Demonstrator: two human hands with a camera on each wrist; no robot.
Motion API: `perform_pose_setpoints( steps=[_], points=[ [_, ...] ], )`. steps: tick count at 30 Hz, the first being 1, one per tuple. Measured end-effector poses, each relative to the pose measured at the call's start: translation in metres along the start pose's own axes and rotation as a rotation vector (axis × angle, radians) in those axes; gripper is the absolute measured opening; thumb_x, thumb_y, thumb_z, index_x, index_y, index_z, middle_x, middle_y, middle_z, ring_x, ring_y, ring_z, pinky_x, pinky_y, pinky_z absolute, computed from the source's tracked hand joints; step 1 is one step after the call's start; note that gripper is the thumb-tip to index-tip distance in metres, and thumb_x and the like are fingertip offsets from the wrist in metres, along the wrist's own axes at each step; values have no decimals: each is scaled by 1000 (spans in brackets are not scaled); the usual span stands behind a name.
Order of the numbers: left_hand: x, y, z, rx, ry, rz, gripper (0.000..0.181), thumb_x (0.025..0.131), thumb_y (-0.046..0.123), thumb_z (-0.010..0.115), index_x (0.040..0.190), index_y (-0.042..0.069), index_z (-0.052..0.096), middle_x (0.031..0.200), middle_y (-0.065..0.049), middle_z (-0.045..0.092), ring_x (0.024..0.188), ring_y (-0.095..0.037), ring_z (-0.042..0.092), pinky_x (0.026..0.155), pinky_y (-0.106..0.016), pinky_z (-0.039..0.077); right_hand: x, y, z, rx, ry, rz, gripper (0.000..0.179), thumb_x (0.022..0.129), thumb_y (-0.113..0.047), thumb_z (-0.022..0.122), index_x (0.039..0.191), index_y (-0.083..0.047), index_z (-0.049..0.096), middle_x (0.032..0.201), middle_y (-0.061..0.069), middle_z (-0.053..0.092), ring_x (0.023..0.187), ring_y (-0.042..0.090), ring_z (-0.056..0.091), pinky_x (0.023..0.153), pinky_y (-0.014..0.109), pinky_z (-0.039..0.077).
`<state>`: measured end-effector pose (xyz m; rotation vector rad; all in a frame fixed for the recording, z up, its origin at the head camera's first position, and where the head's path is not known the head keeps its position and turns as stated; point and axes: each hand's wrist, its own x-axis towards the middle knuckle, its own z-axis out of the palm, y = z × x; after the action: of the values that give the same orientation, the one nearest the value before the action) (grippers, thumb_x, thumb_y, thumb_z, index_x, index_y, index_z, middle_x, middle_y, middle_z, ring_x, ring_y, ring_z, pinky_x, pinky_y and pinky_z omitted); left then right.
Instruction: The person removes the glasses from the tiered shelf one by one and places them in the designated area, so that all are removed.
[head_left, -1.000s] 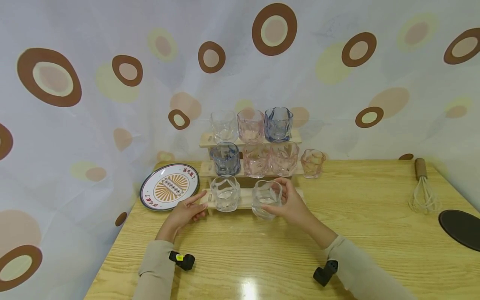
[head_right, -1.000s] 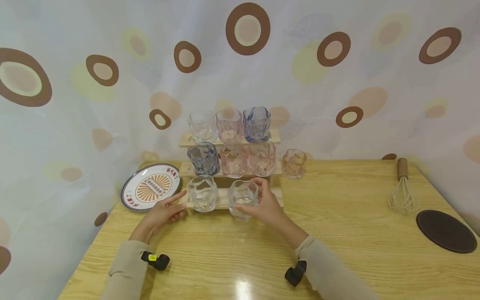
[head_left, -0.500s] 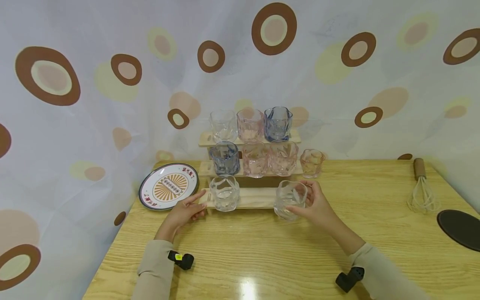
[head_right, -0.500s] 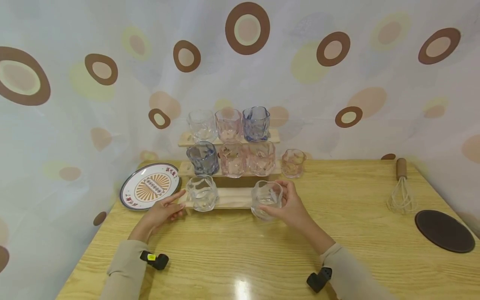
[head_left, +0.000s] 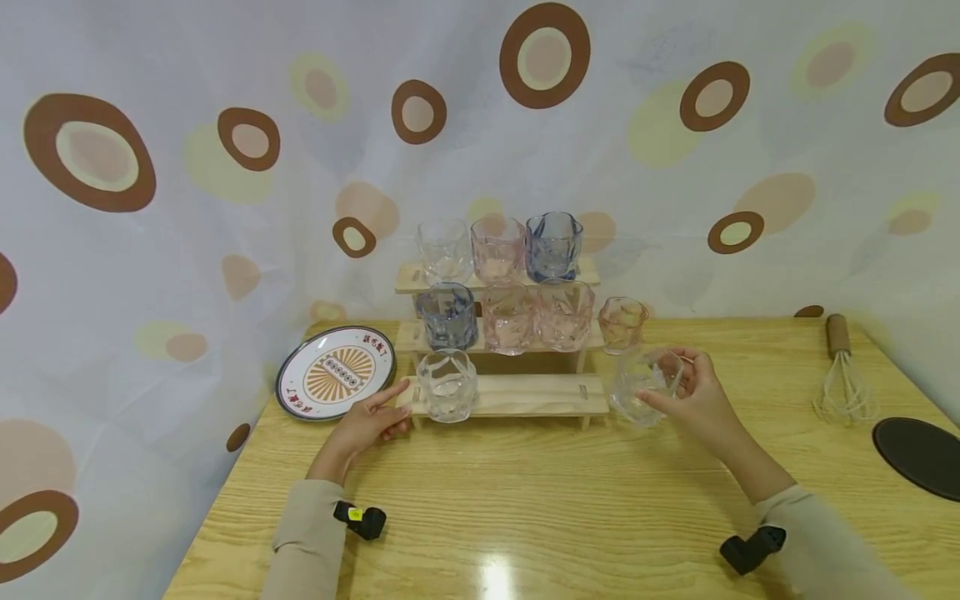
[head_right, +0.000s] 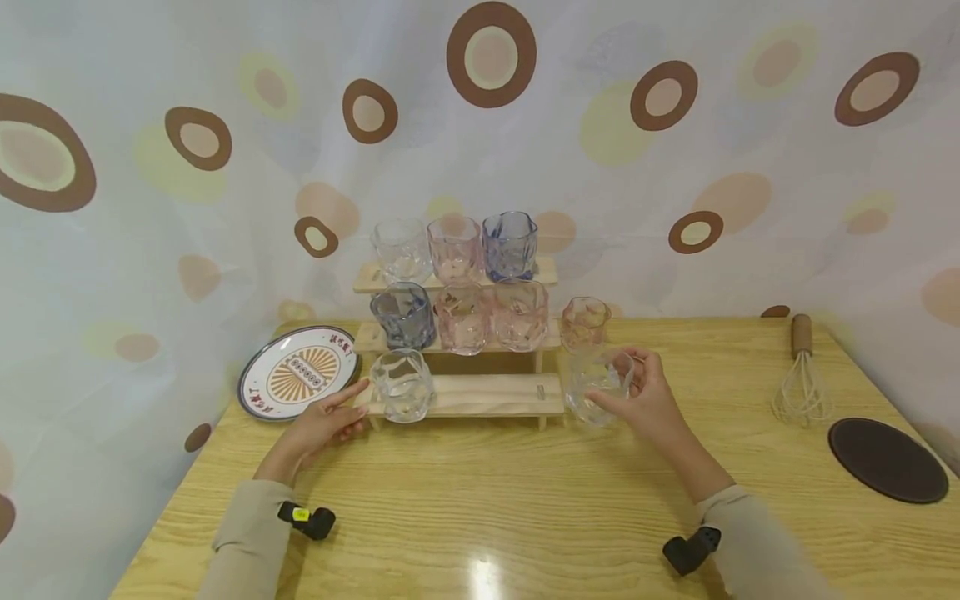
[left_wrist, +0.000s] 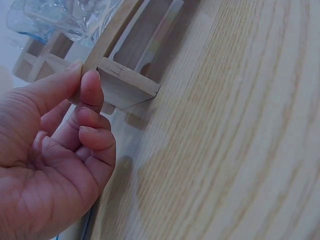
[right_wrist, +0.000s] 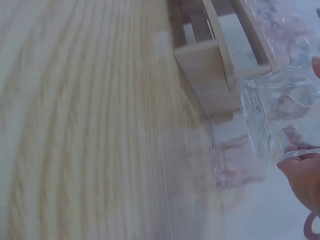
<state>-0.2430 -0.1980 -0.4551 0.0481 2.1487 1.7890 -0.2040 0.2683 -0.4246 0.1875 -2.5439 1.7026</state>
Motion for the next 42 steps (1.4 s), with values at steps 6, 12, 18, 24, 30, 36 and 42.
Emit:
perform_pose_setpoints(
  steps=[6,12,18,24,30,36,42],
  points=[
    [0,-2,0,-5,-1,-7,57,94,17,61,146,16,39,69,2,64,63,-8,52,61,-24,40,6,13,-23,-20,71,41,75,90,-26,66,139,-5,12,131,11,34,122,31,32,83,15,35],
    [-1,-2,-1,2,-1,1,57,94,17,61,146,15,38,69,2,64,63,-9,52,61,-24,40,19,23,-41,-8,134,92,80,90,-29,65,140,-6,8,130,9,36,135,41,21,104,50,26],
    [0,-4,-1,-12,12,-12,56,93,18,62,145,17,40,69,1,64,63,-9,53,61,-24,40,40,33,-51,32,191,148,80,86,-35,69,134,-12,9,118,-4,35,139,44,10,106,58,21],
    [1,-5,-2,-15,23,-14,56,93,17,62,145,17,42,69,1,64,63,-9,54,60,-24,40,63,44,-46,-11,227,171,78,87,-38,67,131,-12,9,116,-4,34,117,27,31,94,41,31],
    [0,-4,-3,-14,8,-6,57,92,18,63,145,17,41,69,1,64,62,-9,52,59,-23,40,83,47,-41,40,244,181,78,85,-39,68,127,-12,9,113,-5,27,121,24,26,100,45,27],
    [1,-3,-2,-8,1,3,57,92,18,63,145,16,42,69,1,64,62,-10,52,59,-23,40,98,47,-40,50,256,188,86,85,-43,67,133,-9,4,142,17,20,136,35,17,104,51,22],
    [2,-2,-1,-11,0,2,56,92,17,62,145,16,42,69,1,63,62,-11,51,60,-24,40,105,50,-37,87,273,218,92,85,-42,67,136,-7,0,152,22,7,140,37,13,107,52,21]
  ],
)
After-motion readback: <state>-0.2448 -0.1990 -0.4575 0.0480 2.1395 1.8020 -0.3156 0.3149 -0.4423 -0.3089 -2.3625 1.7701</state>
